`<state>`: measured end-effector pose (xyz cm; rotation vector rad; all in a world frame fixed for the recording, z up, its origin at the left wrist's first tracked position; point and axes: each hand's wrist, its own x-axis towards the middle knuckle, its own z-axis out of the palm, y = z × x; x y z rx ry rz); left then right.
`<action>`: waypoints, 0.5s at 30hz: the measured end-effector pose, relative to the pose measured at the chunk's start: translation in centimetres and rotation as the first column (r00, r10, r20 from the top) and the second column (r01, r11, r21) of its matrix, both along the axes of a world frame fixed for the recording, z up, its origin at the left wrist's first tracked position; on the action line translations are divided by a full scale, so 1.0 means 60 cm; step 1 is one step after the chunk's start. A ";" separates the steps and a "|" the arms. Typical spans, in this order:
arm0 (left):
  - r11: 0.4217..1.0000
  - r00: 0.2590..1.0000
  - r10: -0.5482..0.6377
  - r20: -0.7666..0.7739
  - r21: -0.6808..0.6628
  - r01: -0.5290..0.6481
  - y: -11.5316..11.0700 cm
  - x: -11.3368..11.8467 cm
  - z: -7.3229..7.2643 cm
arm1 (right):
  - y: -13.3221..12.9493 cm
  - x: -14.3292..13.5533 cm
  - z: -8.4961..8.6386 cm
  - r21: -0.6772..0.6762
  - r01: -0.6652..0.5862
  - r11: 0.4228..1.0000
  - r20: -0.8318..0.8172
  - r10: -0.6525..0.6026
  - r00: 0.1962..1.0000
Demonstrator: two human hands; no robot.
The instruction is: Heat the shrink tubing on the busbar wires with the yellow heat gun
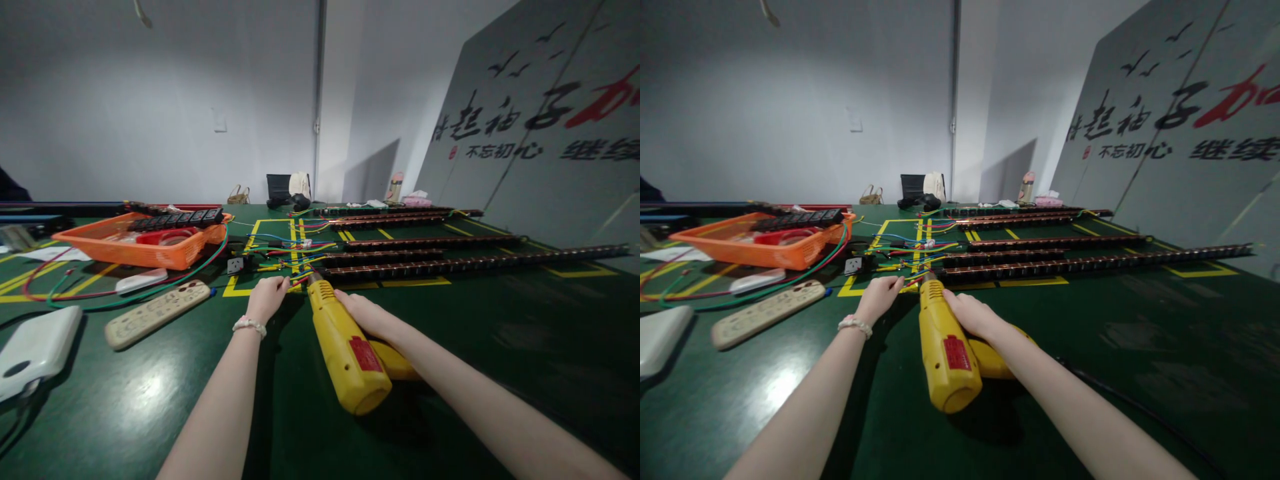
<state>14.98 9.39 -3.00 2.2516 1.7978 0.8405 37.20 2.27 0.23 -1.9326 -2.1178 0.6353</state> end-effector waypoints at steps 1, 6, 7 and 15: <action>1.000 1.000 -0.001 0.001 -0.001 0.001 0.000 0.000 0.000 | 0.002 0.006 0.000 -0.005 0.034 0.999 -0.024 -0.034 0.999; 1.000 1.000 0.005 0.013 -0.024 -0.004 -0.001 -0.003 0.000 | 0.007 0.024 -0.005 -0.043 0.104 0.994 -0.137 -0.109 0.985; 1.000 1.000 0.005 0.015 -0.024 -0.005 -0.002 -0.003 0.000 | 0.007 0.026 -0.007 -0.045 0.109 0.993 -0.139 -0.114 0.984; 1.000 1.000 0.004 0.012 -0.030 -0.004 0.000 -0.001 0.000 | 0.008 0.032 -0.012 0.038 0.047 0.998 0.017 -0.048 0.999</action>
